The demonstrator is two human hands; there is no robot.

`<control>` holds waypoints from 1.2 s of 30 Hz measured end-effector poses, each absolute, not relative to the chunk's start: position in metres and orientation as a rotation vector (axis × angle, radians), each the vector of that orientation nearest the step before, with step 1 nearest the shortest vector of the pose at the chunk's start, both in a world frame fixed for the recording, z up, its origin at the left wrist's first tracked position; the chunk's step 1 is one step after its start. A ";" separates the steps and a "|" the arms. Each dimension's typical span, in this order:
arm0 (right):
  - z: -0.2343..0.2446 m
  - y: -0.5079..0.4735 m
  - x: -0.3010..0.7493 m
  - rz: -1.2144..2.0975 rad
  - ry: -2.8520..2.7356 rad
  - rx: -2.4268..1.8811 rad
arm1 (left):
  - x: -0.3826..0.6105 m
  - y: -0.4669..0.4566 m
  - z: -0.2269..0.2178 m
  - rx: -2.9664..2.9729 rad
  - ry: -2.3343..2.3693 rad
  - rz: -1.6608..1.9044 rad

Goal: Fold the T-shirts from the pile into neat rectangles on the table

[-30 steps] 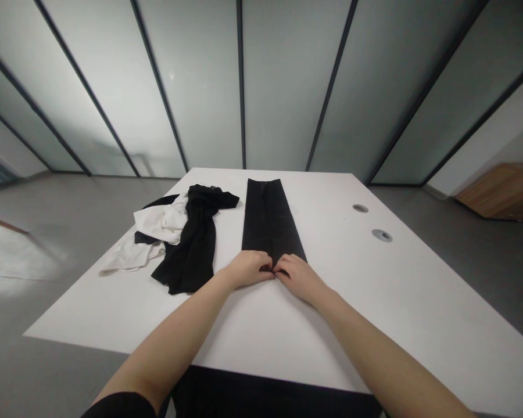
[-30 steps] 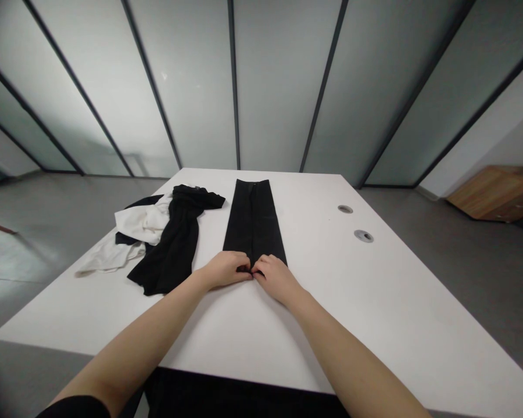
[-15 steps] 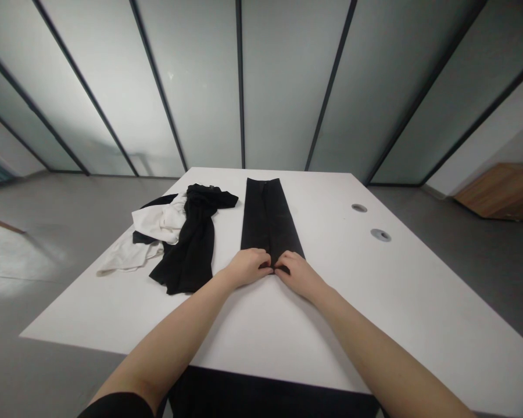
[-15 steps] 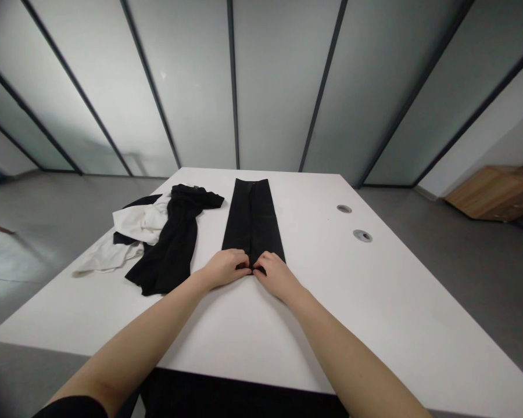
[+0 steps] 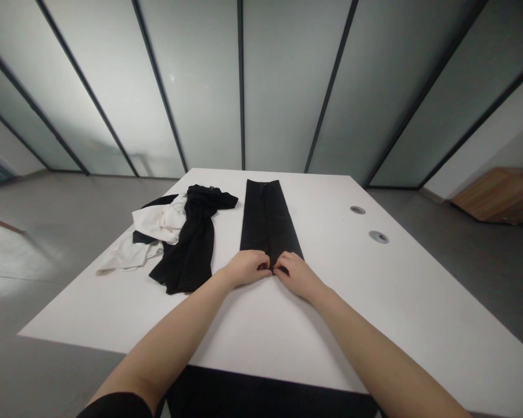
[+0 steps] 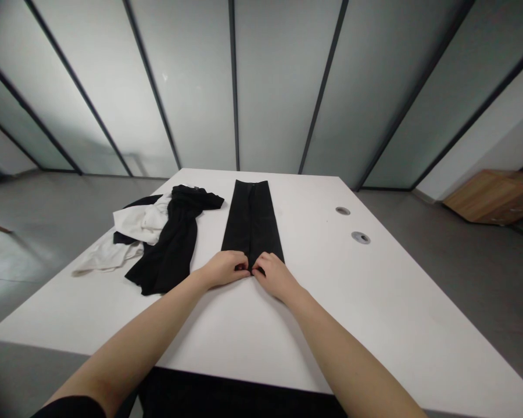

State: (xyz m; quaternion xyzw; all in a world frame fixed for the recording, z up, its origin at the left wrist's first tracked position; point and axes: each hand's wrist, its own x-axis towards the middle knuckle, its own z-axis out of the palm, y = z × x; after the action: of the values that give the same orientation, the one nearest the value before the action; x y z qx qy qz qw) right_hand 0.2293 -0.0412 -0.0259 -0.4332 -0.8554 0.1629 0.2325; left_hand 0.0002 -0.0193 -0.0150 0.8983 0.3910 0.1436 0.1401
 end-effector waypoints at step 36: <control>-0.020 -0.039 0.236 0.409 -2.369 -1.220 | 0.000 -0.023 -0.007 2.622 1.303 0.464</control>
State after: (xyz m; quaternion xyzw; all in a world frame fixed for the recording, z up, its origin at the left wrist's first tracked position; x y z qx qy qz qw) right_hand 0.2363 -0.0393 -0.0197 -0.4413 -0.8570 0.1481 0.2211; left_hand -0.0003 -0.0231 -0.0075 0.8811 0.4378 0.1559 0.0883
